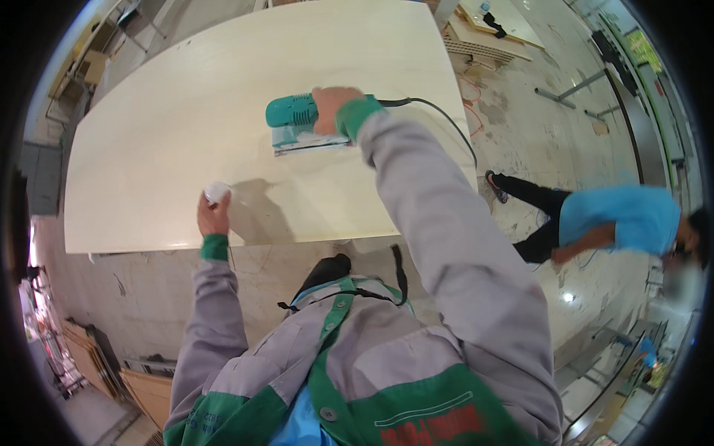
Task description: The person uses an electric sander to smooth the surface of a large wooden board on a workbench. They move the sander across the board in various directions, occasionally adjusting their grip and position to cover different areas.
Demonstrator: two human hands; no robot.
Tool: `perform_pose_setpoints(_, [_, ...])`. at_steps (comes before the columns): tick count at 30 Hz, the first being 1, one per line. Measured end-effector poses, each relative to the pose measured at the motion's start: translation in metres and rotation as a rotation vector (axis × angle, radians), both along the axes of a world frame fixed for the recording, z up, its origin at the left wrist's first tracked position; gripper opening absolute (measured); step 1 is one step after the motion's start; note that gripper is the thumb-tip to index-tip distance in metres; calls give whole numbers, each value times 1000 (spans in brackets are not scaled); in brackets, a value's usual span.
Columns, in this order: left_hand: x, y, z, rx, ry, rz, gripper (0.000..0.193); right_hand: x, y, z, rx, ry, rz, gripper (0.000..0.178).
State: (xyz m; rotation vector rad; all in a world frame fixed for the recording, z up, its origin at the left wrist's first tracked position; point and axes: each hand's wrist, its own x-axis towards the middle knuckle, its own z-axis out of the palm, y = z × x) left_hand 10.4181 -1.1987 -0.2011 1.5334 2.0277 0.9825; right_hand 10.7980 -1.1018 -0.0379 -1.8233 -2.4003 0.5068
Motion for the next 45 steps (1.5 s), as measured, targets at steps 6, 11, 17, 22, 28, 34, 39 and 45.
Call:
perform_pose_setpoints(6, [-29,55,-16,-48,-285,-36,65,11,39,-11,-576,131,31,47])
perform_pose_setpoints(11, [1,26,-2,62,-323,186,78,51,-44,-18,-437,201,-163,78])
perform_pose_setpoints(17, [124,-38,65,78,-570,-243,59,118,-140,-21,-488,420,-338,92])
perform_pose_setpoints(22, [279,-13,123,250,-273,-948,66,139,-189,-24,-507,507,-455,96])
perform_pose_setpoints(28, [376,-6,133,-175,3,-1026,41,156,-225,-18,-493,425,-470,92])
perform_pose_setpoints(34, [398,2,101,-97,-39,-991,37,178,-222,-19,-457,357,-470,85])
perform_pose_setpoints(39, [438,38,104,-108,39,-983,40,198,-205,-25,-270,416,-466,88])
perform_pose_setpoints(45, [407,-30,142,-298,48,-1047,29,164,-270,-9,-525,383,-545,91])
